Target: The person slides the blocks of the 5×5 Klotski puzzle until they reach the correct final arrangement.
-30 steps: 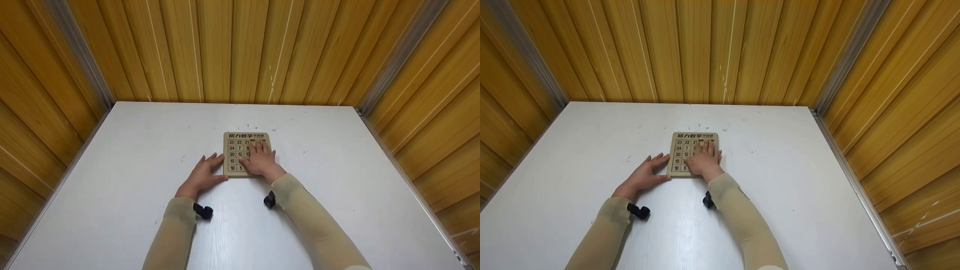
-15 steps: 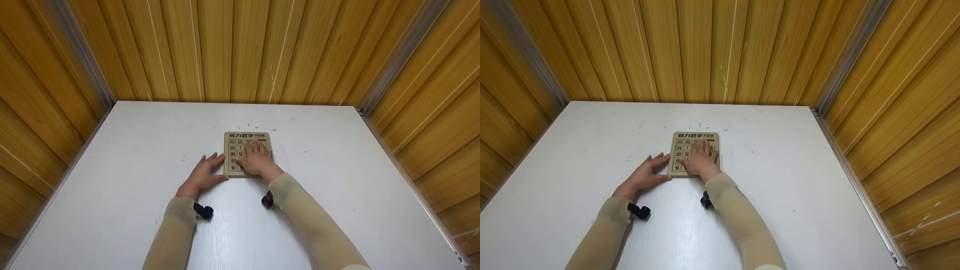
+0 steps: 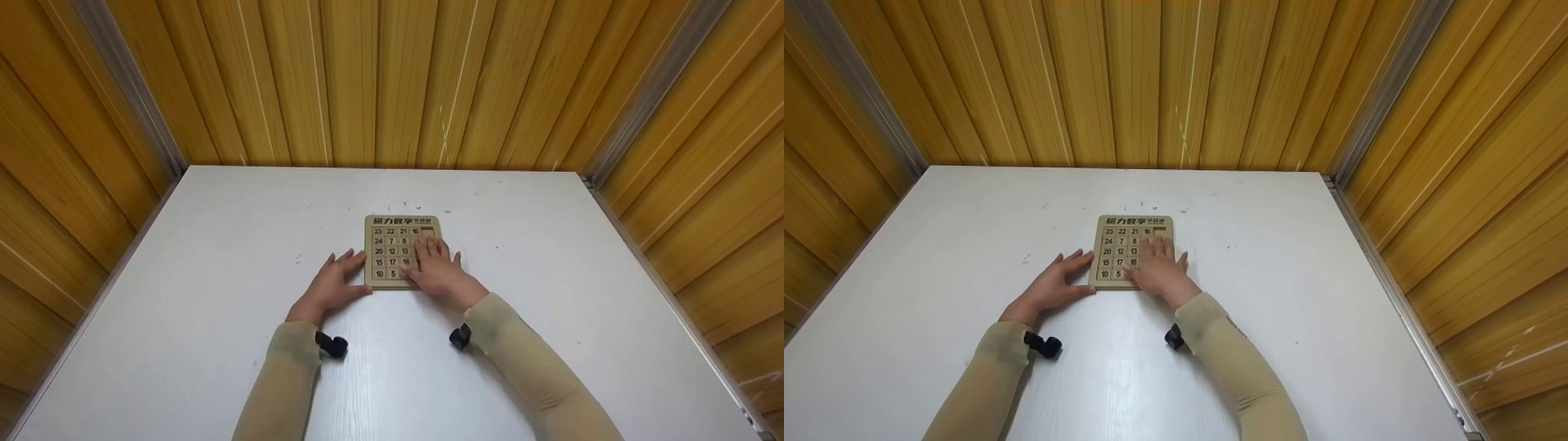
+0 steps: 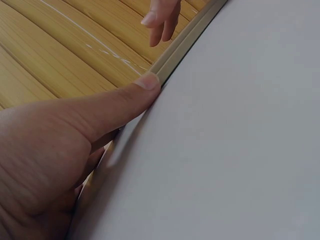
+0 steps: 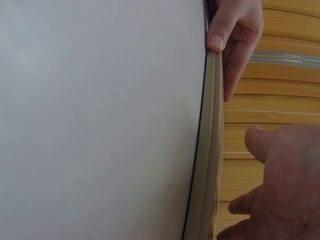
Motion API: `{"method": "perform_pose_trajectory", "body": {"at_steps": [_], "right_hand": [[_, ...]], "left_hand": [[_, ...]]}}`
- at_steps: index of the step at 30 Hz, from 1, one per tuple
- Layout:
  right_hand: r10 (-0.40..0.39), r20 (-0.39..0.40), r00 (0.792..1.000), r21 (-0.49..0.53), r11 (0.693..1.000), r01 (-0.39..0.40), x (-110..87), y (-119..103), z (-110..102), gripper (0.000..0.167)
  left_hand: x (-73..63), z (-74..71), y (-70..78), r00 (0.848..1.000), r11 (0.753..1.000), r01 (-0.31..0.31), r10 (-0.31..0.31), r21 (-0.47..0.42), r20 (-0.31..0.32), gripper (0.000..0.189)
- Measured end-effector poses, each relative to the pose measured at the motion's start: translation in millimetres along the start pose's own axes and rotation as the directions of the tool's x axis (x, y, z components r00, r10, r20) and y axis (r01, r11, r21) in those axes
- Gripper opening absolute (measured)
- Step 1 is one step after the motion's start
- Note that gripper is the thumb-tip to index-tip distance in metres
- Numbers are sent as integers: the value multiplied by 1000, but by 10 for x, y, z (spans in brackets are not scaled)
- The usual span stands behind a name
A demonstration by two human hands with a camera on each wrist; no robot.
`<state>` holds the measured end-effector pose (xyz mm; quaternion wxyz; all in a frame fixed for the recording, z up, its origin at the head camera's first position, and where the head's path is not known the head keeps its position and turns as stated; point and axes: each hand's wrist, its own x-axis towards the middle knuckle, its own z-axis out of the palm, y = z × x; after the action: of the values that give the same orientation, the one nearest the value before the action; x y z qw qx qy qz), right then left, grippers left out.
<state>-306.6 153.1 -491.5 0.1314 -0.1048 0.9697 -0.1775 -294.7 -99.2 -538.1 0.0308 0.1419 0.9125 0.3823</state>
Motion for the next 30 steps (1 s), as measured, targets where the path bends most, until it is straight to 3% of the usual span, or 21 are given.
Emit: {"method": "perform_pose_trajectory", "body": {"at_steps": [5,14,30], "right_hand": [[-9,-3,1000,-11,1000,9,-51,38,3,85],[-8,-16,1000,-10,1000,8,-32,47,10,85],[33,-2,999,-14,999,-33,165,61,-25,84]], "left_hand": [[-5,-5,-17,1000,1000,-20,20,15,3,83],[6,4,-23,1000,1000,1,-1,9,8,84],[3,-13,27,1000,1000,16,-16,11,17,83]]}}
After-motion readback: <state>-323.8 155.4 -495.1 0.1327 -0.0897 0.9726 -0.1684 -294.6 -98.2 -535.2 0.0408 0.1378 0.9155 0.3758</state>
